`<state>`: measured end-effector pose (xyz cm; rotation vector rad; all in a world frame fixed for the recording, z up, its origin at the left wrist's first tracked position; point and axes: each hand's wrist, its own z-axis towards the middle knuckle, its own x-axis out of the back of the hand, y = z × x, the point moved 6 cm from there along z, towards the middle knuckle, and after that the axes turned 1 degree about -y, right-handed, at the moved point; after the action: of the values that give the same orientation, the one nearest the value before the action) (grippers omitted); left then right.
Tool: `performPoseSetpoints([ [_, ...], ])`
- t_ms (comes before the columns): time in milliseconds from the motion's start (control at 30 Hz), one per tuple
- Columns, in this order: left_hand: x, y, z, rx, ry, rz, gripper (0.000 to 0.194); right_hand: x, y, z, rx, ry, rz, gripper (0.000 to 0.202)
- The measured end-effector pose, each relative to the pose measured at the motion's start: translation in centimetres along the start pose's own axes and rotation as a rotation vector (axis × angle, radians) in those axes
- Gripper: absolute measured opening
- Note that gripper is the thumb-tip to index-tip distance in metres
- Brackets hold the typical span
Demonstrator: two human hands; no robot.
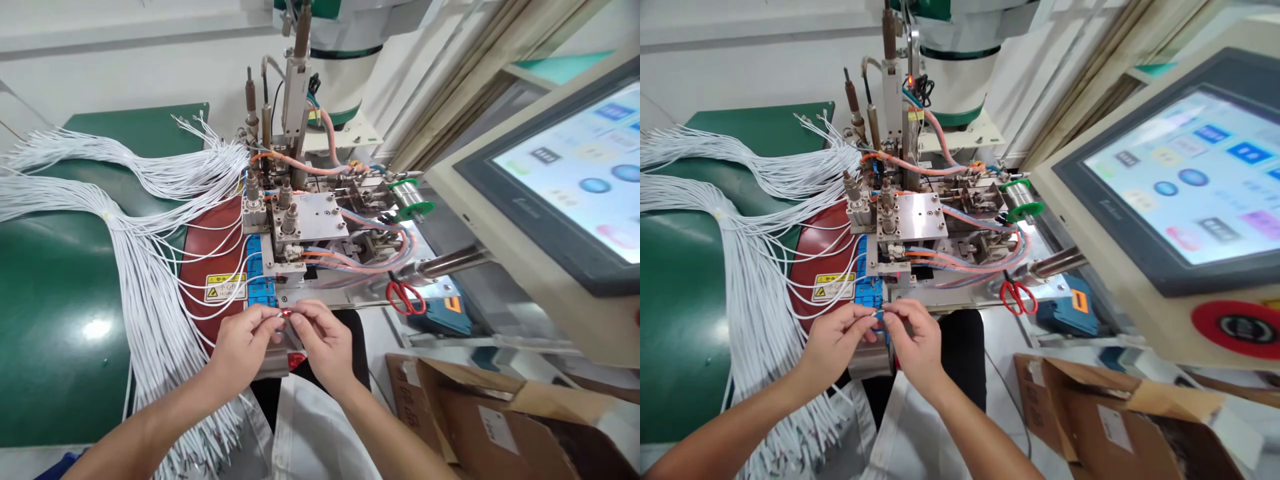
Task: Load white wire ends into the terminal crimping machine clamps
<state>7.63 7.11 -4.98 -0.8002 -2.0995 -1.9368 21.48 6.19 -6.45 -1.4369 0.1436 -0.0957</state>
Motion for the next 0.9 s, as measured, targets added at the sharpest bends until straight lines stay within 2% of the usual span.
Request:
performPoseSetpoints([
  [67,-0.2,-0.4,0.1,0.067,-0.051,-0.077,0.021,-0.3,-0.6,0.2,0.057,-0.029,-0.064,0.009],
  [167,-0.2,-0.2,0.2,0.042,-0.088,-0.018,0.021,-0.5,-1.1,0.5,0.078,-0.060,-0.135,0.009],
  [300,0.1,0.4,0.2,-0.055,-0.044,0.096,0.017,-0.7,-0.5,0.7,-0.006,-0.098,-0.099,0.010],
  [467,-0.3,-0.1,0.0,0.010,-0.073,-0.007,0.026,-0.9,0.3,0.6,-0.079,-0.098,-0.016,0.010],
  [667,-0.2,0.4,0.2,0.017,-0.114,-0.010,0.025,-1.0,-0.8,1.1,-0.028,-0.152,-0.228,0.013],
  [767,-0.2,0.5,0.2,0.033,-0.109,-0.033,0.025,-1.1,-0.9,1.1,-0.032,-0.122,-0.269,0.013],
  [900,-0.3,0.2,-0.1,0.085,-0.060,-0.087,0.024,-1.4,-0.1,0.4,-0.080,-0.018,-0.178,0.012],
])
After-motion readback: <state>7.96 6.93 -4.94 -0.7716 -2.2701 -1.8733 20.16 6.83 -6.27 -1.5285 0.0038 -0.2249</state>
